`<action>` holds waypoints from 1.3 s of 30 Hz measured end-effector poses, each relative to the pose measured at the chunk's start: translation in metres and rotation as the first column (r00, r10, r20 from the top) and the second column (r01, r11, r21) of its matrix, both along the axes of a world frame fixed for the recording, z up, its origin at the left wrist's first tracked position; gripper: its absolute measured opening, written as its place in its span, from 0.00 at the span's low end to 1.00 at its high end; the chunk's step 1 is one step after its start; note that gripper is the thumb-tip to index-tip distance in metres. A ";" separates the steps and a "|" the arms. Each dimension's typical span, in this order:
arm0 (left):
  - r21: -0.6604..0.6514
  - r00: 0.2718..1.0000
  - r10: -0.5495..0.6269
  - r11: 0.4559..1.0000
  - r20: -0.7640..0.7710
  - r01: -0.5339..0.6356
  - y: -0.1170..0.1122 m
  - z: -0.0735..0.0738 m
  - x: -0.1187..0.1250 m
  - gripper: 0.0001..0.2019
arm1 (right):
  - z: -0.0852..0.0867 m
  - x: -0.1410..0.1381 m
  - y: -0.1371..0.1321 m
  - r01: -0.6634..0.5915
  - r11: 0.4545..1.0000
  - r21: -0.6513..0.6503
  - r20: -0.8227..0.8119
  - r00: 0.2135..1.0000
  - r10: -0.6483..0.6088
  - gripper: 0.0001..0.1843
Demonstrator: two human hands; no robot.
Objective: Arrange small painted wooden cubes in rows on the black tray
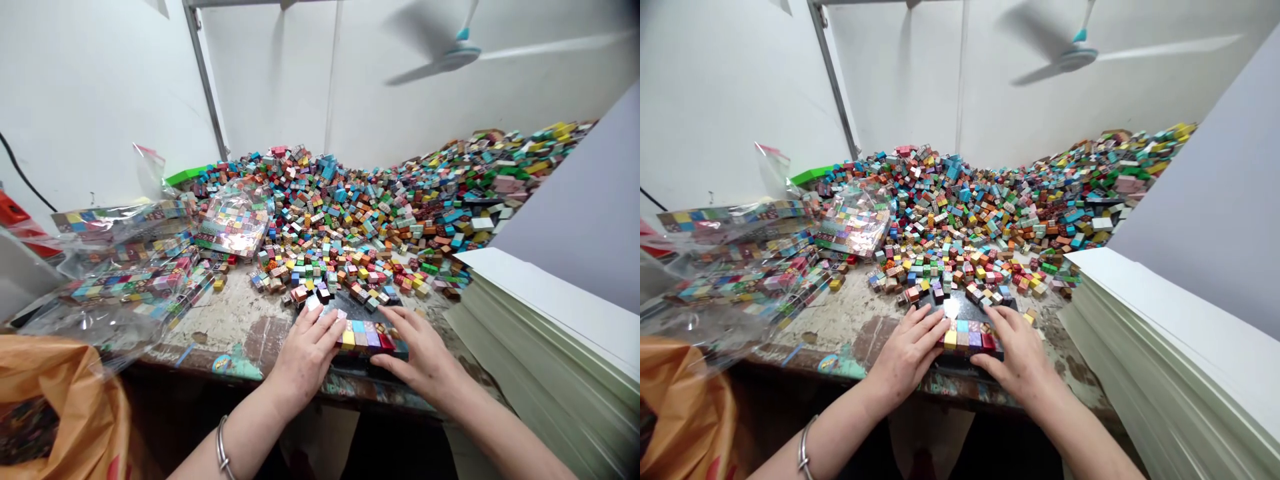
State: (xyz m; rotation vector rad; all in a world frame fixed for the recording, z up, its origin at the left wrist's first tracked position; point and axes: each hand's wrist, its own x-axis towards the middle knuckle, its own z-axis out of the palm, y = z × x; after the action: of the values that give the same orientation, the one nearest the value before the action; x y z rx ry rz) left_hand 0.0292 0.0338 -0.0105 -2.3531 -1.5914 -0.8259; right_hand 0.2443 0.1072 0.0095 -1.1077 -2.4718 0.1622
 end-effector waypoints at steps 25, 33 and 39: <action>-0.310 0.884 0.295 0.933 0.363 -0.184 -0.037 -0.048 -0.012 0.36 | -0.046 0.046 -0.037 0.322 0.745 -0.584 -0.348 0.730 -0.588 0.36; -0.303 0.898 0.270 0.939 0.347 -0.165 -0.034 -0.049 -0.011 0.34 | -0.060 0.034 -0.046 0.262 0.780 -0.569 -0.358 0.775 -0.521 0.34; -0.268 0.875 0.309 0.938 0.372 -0.218 -0.036 -0.063 -0.016 0.35 | -0.067 0.039 -0.047 0.333 0.734 -0.592 -0.364 0.702 -0.612 0.36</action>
State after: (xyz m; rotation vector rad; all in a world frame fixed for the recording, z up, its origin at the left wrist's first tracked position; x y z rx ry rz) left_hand 0.0137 -0.0018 -0.0736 -2.1105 -2.2192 -1.1923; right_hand 0.2832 0.0607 -0.0578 -1.6229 -1.5787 0.8506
